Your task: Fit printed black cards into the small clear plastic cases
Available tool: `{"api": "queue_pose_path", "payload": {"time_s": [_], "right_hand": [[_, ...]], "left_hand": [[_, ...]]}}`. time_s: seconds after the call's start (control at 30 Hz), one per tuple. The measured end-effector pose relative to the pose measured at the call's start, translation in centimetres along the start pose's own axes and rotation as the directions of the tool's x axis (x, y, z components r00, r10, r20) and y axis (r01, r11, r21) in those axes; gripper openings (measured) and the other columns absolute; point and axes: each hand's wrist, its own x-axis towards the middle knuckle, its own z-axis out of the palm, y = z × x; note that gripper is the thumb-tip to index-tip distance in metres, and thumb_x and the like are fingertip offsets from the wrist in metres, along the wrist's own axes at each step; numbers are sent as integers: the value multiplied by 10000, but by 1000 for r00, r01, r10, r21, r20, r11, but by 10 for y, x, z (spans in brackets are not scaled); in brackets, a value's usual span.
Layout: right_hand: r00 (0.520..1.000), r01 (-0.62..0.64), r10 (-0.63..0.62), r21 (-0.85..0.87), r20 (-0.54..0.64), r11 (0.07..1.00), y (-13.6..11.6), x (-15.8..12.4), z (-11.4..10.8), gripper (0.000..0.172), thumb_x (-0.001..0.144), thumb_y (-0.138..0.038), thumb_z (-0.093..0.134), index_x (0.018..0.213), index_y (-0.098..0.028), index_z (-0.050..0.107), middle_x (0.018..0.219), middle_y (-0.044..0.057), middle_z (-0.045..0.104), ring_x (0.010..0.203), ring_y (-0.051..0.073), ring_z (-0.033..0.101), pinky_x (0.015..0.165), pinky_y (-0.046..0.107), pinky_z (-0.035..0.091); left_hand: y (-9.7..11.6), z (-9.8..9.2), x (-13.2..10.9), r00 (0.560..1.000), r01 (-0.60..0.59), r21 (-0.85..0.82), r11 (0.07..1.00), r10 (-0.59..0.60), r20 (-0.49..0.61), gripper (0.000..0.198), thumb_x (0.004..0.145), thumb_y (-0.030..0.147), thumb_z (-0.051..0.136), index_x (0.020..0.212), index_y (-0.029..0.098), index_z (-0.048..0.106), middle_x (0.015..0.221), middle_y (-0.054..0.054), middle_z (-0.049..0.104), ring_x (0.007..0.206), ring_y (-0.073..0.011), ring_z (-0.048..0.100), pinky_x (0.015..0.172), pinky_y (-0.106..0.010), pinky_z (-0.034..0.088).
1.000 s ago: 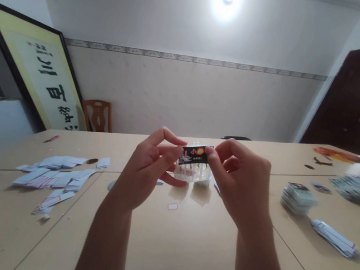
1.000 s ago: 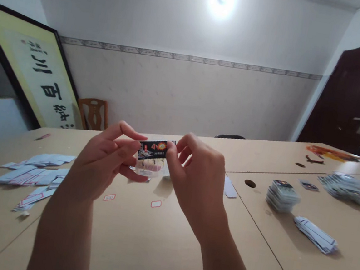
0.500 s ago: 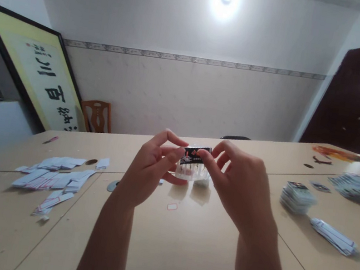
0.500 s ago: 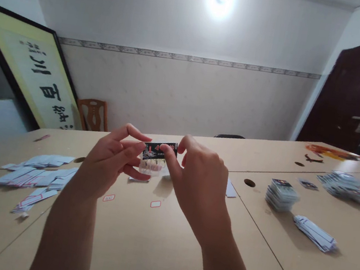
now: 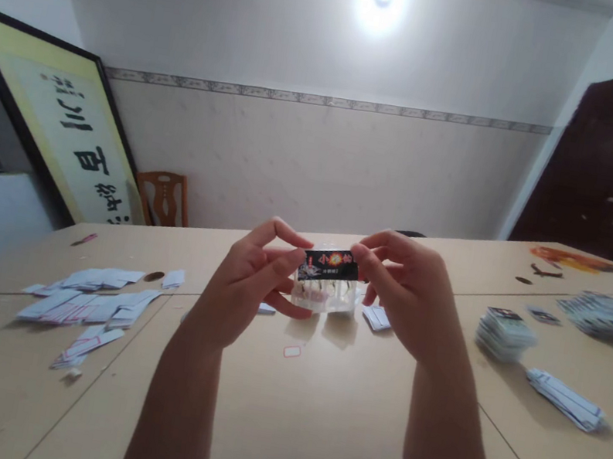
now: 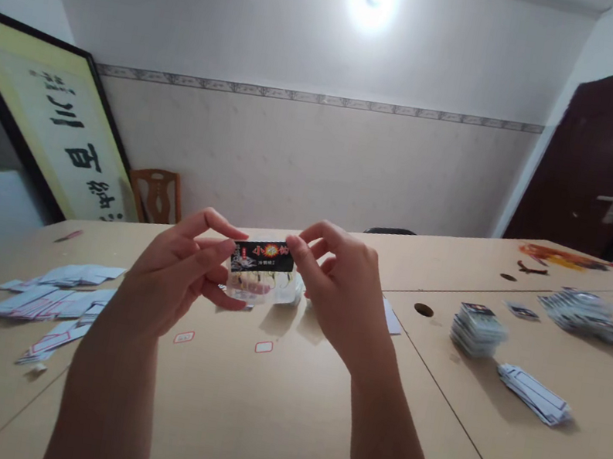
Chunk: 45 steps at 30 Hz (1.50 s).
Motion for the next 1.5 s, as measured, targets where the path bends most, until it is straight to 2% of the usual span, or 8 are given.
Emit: {"api": "queue_pose_path", "payload": {"time_s": [0.2,0.33,0.5,0.8,1.0,1.17,1.4,1.5], "right_hand": [[999,-17,15,57,30,998,1,0,0,274,873,-456,676,848,-183,670,653,-9,648,459,99,575,449,233,447],[995,-38,28,103,91,994,1,-2,-1,277,848,-453,711,923,-187,684,712,3,687,477,113,612,462,245,478],[987,-47,21,163,158,986,4,-2,-4,286,841,-434,727,1002,-199,707,738,-4,700,502,115,637,464,234,500],[973,-62,10,220,231,974,8,1,-10,283,859,-403,719,1048,-193,711,740,0,717,511,113,645,479,233,522],[987,-51,33,115,155,992,4,0,0,379,869,-452,692,1149,-198,678,839,42,748,600,160,702,526,272,521],[999,-19,23,-148,23,989,0,1,26,512,859,-490,677,1270,-186,645,900,66,757,597,168,678,597,337,526],[987,-16,55,-245,154,969,10,8,38,988,741,-629,740,1520,-120,406,747,55,740,733,260,708,744,441,554],[980,-17,68,-265,185,964,17,12,40,988,729,-608,757,1518,-126,408,826,72,743,752,258,700,768,457,558]], "left_hand": [[1,3,-1,997,-19,-12,1000,17,-77,279,851,400,715,955,209,540,799,-11,741,647,-207,753,523,-285,643],[-1,-4,0,999,-33,-43,999,32,-19,309,839,384,744,989,206,540,854,-25,756,686,-215,762,550,-287,651],[-1,-10,0,999,-39,-58,998,40,16,359,793,268,802,1026,209,535,1024,-64,771,852,-243,769,651,-296,663],[-1,-13,-2,995,-26,-138,990,39,95,348,812,192,786,1063,204,545,1018,-57,768,893,-245,766,701,-304,666],[-8,-16,6,998,-35,-202,979,46,51,342,821,161,773,1081,199,554,1035,-46,762,885,-198,759,740,-266,653],[-14,-19,13,1000,-6,-253,967,8,4,392,797,156,789,1109,191,553,966,-42,760,841,-182,750,664,-233,647],[-19,-22,19,998,-1,-235,972,-15,-65,485,739,235,851,1083,162,518,755,6,722,535,-98,664,497,-182,601],[-21,-24,22,997,-10,-166,986,-4,-81,476,746,279,848,1067,167,515,731,9,720,512,-101,663,457,-168,576]]}}
